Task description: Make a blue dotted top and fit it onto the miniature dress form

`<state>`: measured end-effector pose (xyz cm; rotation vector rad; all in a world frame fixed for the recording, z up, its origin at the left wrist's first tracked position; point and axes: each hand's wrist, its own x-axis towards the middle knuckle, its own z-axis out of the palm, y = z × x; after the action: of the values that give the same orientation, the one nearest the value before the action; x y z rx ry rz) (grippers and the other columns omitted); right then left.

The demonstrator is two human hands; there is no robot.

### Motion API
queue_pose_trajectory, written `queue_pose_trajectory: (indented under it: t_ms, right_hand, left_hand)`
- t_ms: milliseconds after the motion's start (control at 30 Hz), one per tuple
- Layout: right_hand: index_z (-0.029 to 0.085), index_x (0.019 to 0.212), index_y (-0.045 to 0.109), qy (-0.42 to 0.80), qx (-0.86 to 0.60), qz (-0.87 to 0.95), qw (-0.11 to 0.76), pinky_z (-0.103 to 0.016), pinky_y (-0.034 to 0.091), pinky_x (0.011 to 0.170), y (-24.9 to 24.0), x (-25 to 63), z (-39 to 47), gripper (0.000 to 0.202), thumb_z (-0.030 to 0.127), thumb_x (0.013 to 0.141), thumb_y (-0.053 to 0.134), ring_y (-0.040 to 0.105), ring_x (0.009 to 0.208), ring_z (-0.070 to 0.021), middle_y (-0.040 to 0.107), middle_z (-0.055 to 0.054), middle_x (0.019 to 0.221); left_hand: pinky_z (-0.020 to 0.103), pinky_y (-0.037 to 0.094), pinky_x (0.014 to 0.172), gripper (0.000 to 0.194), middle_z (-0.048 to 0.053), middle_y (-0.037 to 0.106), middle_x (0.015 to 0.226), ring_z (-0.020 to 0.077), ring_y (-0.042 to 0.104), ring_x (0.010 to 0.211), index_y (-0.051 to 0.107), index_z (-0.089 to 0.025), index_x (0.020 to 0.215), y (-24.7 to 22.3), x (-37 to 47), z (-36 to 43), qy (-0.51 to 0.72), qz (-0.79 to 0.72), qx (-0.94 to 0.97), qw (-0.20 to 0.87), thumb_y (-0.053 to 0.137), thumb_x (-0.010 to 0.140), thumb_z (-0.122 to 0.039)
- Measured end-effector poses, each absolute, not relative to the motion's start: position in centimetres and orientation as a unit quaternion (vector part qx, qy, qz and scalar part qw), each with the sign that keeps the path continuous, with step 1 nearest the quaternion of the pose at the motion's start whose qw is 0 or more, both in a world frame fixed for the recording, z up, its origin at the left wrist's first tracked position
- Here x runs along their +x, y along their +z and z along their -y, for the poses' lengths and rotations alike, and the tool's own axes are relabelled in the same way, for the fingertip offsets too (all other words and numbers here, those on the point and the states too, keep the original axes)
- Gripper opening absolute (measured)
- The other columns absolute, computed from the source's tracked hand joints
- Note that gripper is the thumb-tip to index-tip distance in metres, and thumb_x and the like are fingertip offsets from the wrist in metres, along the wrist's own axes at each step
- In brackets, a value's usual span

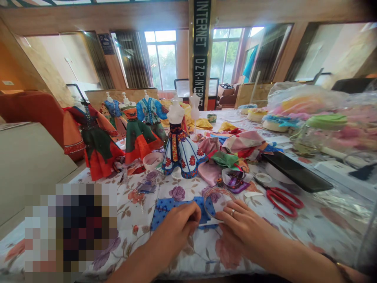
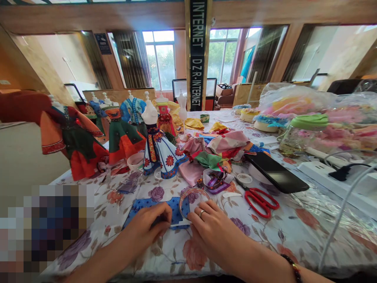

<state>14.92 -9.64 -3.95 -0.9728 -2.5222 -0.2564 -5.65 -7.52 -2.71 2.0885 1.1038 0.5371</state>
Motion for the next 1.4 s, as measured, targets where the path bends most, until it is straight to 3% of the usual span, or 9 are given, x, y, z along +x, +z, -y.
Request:
queue_pose_trajectory:
  t_ms: [567,667,867,1067,1400]
  right_hand:
    - [0.015,0.088,0.057,-0.076,-0.342,0.913,0.209,-0.040,0.052,0.072,-4.1,15.1,9.6,0.017,0.004,0.083,0.045,0.060,0.073,-0.0222,0.063,-0.005,0.075]
    - [0.015,0.090,0.056,-0.061,-0.338,0.909,0.234,-0.039,0.053,0.072,-4.0,15.5,9.5,0.017,0.006,0.086,0.042,0.059,0.076,-0.0213,0.064,-0.006,0.079]
    - [0.020,0.093,0.057,0.058,-0.411,0.855,0.310,-0.033,0.051,0.073,-3.1,15.7,9.5,0.013,0.014,0.086,0.048,0.060,0.083,-0.0194,0.065,-0.004,0.086]
    - [0.021,0.091,0.061,0.187,-0.481,0.779,0.358,-0.024,0.048,0.062,-1.5,15.3,9.2,0.012,0.022,0.085,0.051,0.061,0.067,-0.0146,0.066,0.000,0.076]
    - [0.022,0.093,0.065,0.244,-0.536,0.663,0.462,-0.023,0.044,0.050,1.6,19.9,6.6,0.029,0.045,0.081,0.054,0.058,0.061,-0.0167,0.065,-0.001,0.071]
  left_hand:
    - [0.022,0.036,0.063,0.016,-0.006,0.050,0.062,0.0112,0.048,0.060,0.047,-0.020,0.072,-2.2,-5.6,7.5,0.209,-0.437,0.801,0.352,0.044,0.076,-0.006]
    - [0.022,0.037,0.062,0.013,-0.006,0.052,0.063,0.0106,0.050,0.058,0.048,-0.020,0.074,-1.4,-5.7,7.6,0.231,-0.439,0.784,0.374,0.045,0.080,-0.009]
    - [0.025,0.040,0.071,0.006,-0.003,0.056,0.074,0.0135,0.055,0.075,0.053,-0.019,0.075,-0.1,-6.0,7.5,0.336,-0.427,0.736,0.403,0.054,0.081,-0.017]
    - [0.024,0.043,0.073,0.005,-0.002,0.056,0.082,0.0132,0.055,0.081,0.053,-0.020,0.084,0.3,-6.3,7.4,0.440,-0.395,0.659,0.465,0.056,0.083,-0.024]
    - [0.026,0.042,0.070,0.006,-0.001,0.059,0.076,0.0143,0.057,0.075,0.055,-0.019,0.079,-0.7,-5.4,7.5,0.379,-0.436,0.688,0.440,0.058,0.080,-0.024]
